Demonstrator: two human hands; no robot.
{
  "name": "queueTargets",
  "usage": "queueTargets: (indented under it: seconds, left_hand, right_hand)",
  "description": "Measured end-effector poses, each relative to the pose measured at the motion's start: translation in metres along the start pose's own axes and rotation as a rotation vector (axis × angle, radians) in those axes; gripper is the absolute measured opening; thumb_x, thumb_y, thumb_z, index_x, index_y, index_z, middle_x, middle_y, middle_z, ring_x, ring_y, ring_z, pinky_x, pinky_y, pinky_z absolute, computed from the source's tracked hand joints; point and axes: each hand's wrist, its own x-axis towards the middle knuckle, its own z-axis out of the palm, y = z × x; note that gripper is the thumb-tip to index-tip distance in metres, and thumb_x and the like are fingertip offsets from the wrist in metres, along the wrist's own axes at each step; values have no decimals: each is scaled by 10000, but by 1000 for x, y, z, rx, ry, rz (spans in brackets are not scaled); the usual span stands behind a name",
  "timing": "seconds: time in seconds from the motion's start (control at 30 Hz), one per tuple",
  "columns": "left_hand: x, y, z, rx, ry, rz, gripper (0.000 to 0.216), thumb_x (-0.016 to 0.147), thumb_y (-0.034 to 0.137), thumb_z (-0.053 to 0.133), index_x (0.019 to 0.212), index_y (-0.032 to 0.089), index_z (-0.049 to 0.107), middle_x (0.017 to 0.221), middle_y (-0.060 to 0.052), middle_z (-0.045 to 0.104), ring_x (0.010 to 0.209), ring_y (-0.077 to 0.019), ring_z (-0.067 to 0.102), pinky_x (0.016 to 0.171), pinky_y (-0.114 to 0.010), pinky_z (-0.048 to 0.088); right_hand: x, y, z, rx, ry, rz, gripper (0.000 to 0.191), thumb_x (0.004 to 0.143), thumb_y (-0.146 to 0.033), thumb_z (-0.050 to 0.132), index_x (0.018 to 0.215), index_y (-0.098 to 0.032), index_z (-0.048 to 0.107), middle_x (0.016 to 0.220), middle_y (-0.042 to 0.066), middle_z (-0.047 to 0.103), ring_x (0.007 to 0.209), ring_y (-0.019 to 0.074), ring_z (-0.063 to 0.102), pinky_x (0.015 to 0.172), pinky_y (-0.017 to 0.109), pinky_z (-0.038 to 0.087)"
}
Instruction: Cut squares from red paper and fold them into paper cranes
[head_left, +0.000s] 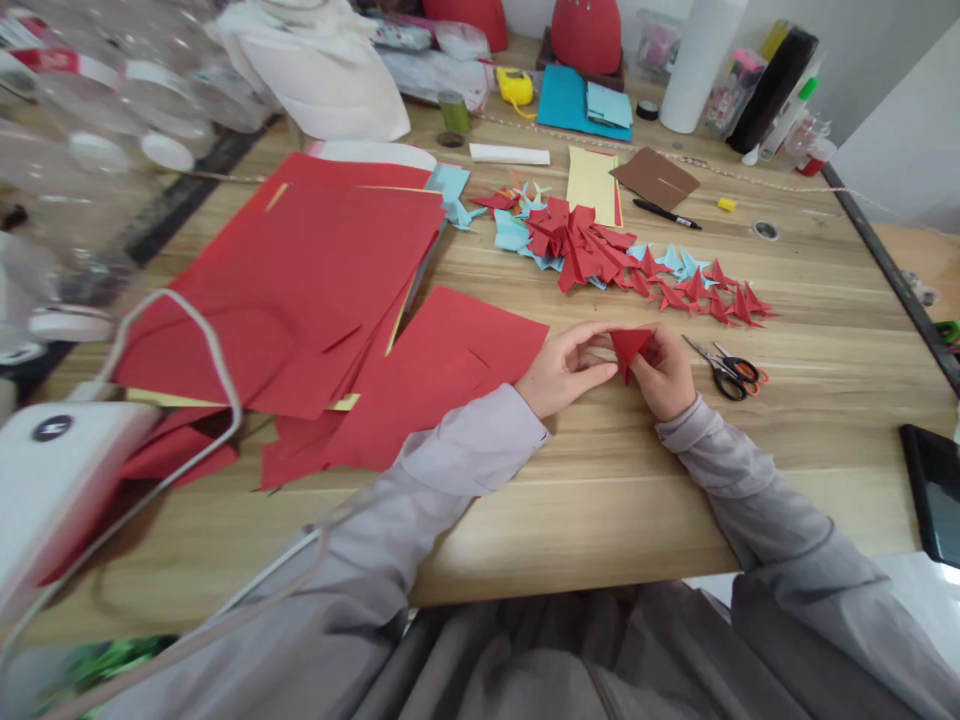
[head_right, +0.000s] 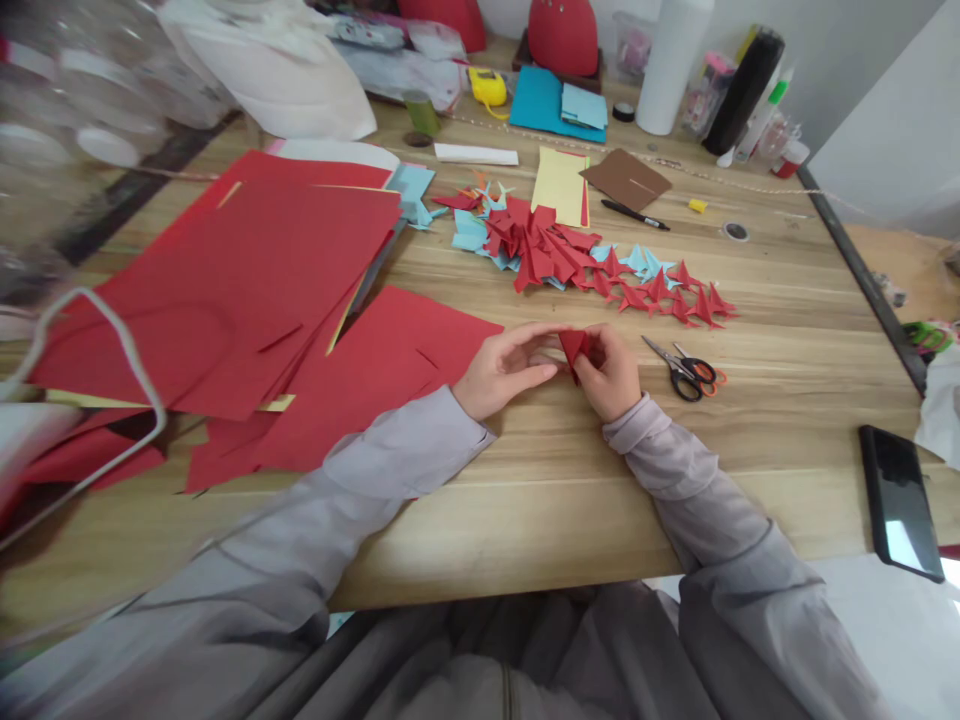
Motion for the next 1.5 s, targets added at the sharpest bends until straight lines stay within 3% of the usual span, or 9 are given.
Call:
queueTargets:
  seconds: [0.27,0.47,0.6,0.83,0.9,1.07,1.17,1.33,1.5]
  left_hand:
    - [-3,4,-1,-4,-68,-7,383,647,251,759,1023,205,701,1303,-122,582,1136,-289,586,877,-401,527]
    - [0,0,7,-222,158,-102,346,665,311,773,972,167,709,1064,-108,705,1016,-250,656,894,-415,522]
    - [-2,-1,16,-372,196,-199,297,672,382,775,813,125,730,888,-115,736,946,-255,683,862,-406,536]
    - [-5,-1,21,-444,250,-267,306,577,308,842,810,132,749,851,-84,743,843,-210,698,808,-340,552]
    - [-4,0,20,-442,272,-279,313,542,272,859,805,140,751,847,-79,745,837,-206,700,828,-344,545]
    - [-4,4,21,-400,284,-246,315,515,233,865,800,153,758,896,-82,750,919,-229,692,914,-375,512]
    - [-4,4,21,-377,278,-215,321,498,218,869,790,146,759,884,-84,751,907,-229,694,921,-379,505]
    - [-3,0,19,-357,288,-188,298,476,207,874,743,154,753,812,-65,750,775,-183,694,864,-367,523]
    - [-2,-1,18,-374,311,-168,268,471,186,871,708,163,745,757,-38,743,703,-140,678,815,-329,536]
  right_hand:
    - [0,-2,-3,-190,59,-100,115,692,-263,628,742,-218,534,636,-25,604,578,141,546,562,279,436]
    - [-7,-7,-7,-564,160,-343,66,724,-231,619,693,-226,561,641,4,622,601,167,551,593,306,418]
    - [-9,-5,-10,-737,146,-545,71,772,-231,594,706,-239,569,652,26,631,661,190,579,695,348,417]
    - [-7,-5,-11,-892,122,-773,54,834,-232,533,788,-225,559,664,21,620,646,184,566,697,347,390]
    - [-7,-7,-10,-879,131,-751,53,844,-266,545,839,-214,557,705,31,626,686,192,578,689,342,390]
    - [-9,-6,-6,-824,160,-577,260,829,-372,580,1000,-184,526,895,93,644,841,241,600,757,373,404]
    - [-9,-3,-6,-781,109,-531,301,830,-396,574,1028,-175,525,907,99,646,848,241,607,772,378,410]
    - [-6,-2,-9,-704,-11,-434,259,809,-450,580,850,-195,572,794,65,653,750,219,609,699,349,421]
    - [-4,-3,-9,-514,-37,-287,257,740,-440,660,733,-192,594,678,24,631,619,167,567,614,299,418]
